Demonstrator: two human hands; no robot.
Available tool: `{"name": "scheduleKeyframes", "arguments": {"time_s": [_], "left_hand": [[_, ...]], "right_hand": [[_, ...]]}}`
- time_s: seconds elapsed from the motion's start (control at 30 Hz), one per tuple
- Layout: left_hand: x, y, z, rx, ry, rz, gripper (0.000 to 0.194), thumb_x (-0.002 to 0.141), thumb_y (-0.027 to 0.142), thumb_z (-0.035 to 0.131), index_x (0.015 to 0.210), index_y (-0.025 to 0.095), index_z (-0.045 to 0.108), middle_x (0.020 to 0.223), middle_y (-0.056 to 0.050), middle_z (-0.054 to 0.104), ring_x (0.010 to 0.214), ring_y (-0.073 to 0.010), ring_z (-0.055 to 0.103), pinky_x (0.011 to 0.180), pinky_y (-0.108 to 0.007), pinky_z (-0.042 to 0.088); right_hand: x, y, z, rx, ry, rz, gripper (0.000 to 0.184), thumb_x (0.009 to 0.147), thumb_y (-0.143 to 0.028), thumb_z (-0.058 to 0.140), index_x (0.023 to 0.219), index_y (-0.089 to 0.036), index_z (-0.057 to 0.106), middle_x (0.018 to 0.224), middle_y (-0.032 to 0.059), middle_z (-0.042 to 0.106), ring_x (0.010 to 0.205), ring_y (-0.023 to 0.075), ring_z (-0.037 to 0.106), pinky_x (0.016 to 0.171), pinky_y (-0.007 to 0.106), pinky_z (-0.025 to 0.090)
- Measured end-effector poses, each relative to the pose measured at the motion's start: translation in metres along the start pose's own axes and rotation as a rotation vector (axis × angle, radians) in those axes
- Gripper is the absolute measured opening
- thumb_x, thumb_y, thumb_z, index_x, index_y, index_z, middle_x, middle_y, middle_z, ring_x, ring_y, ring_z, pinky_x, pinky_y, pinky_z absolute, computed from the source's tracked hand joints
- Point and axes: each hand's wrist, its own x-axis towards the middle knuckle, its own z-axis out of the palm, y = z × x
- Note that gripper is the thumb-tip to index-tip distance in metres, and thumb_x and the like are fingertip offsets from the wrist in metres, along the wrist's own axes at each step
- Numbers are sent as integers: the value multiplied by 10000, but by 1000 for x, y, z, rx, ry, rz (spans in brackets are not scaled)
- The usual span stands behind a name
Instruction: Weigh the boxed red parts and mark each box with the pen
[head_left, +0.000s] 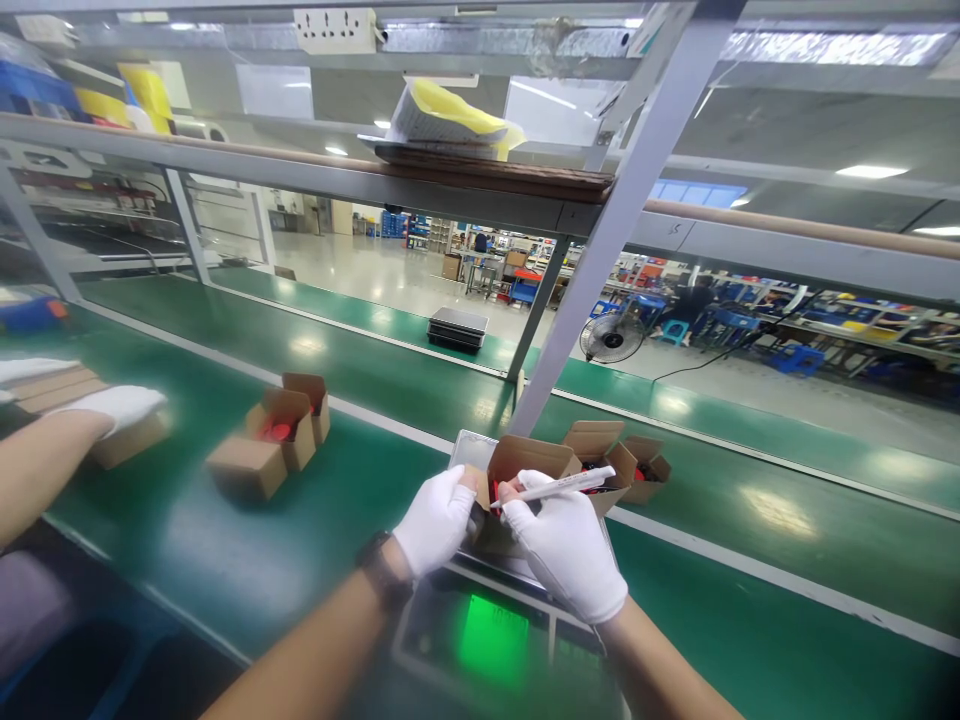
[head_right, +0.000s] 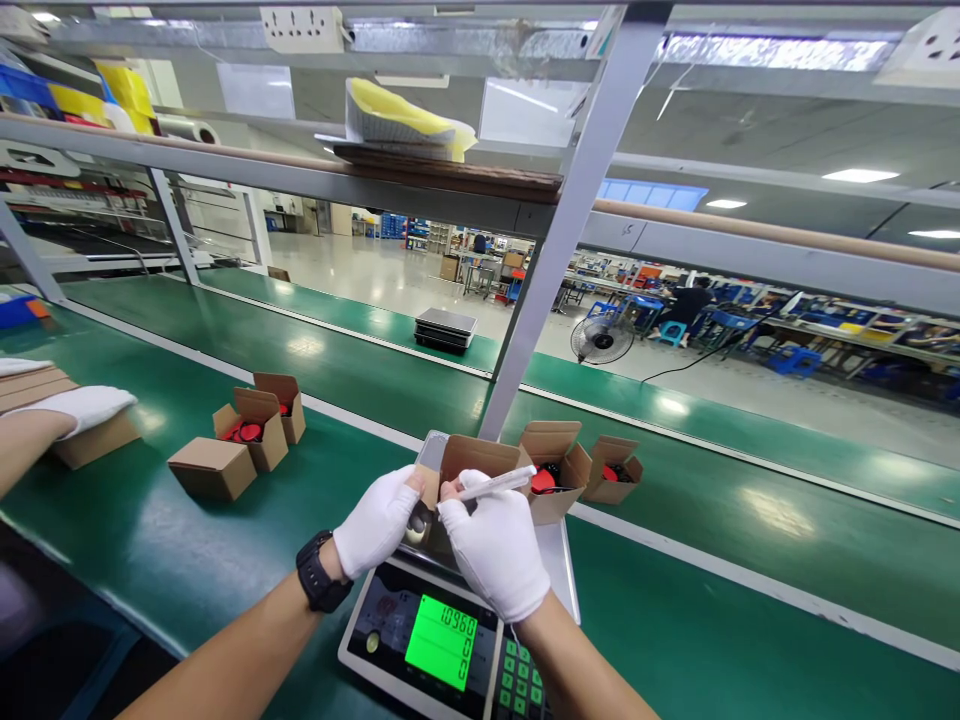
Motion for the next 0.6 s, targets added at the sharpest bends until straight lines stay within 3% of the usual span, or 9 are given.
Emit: {"name": "scheduleKeyframes", "arguments": {"time_s": [0.13,0.2,0.23,0.3,0.4,0.43,0.5,0.53,0.6], "left_hand": [[-4,0,-5,-40,5,-26,431,895,525,329,801,156,530,679,-23,571,592,-130,534,578,-258,435],[-6,3,-3,-78,45,-21,388,835,511,489,979,155,542,876,-64,620,799,-172,591,723,-290,469],[-7,5,-1,-99,46,-14,467,763,481,611,1088,159,514,1002,-88,615,922,-200,585,804,-311,466],[-7,13,8,-124,-35,-1,694,612,366,773,1203,177,463,1167,-108,573,1080,-244,536,913,-346,438],[-3,24,15,-110,-208,-2,607,592,273,777,1140,204,526,1134,-81,614,1048,-254,566,914,-366,453],[1,24,11,-87,-186,-16,557,616,277,755,1123,209,537,1104,-72,631,1007,-251,589,886,-368,470],[10,15,-8,-10,-10,-40,530,650,307,721,1133,211,523,1095,-67,637,973,-251,606,849,-369,487],[14,4,-22,47,120,-55,520,667,334,702,1135,206,514,1098,-70,635,976,-255,606,848,-374,486],[19,-26,-54,170,363,-84,514,688,394,668,1128,186,502,1118,-89,621,1028,-270,584,895,-395,459]], "right_hand": [[-17,18,-9,296,122,80,296,835,-410,565,653,-178,541,580,0,568,513,132,502,495,235,375],[-31,27,-16,496,257,127,270,823,-412,598,713,-168,560,591,5,560,491,119,483,441,217,355],[-37,31,-20,584,334,140,256,823,-412,602,767,-163,574,601,10,560,490,117,483,426,211,353],[-46,36,-28,697,480,145,278,819,-421,607,908,-159,584,622,18,568,492,121,495,421,213,373],[-41,55,-46,679,692,144,414,789,-462,627,1067,-166,544,666,26,596,480,123,510,419,221,400],[-34,68,-53,615,777,152,444,785,-469,626,1099,-169,532,709,33,612,484,120,516,420,219,404],[-16,106,-69,430,897,206,475,812,-473,577,1165,-164,505,828,58,635,514,113,535,435,214,420],[-4,129,-77,320,907,260,480,835,-467,537,1197,-155,487,897,74,638,542,112,549,459,219,440],[20,176,-87,93,801,395,481,867,-452,466,1202,-106,465,913,101,638,609,133,586,518,245,483]]}}
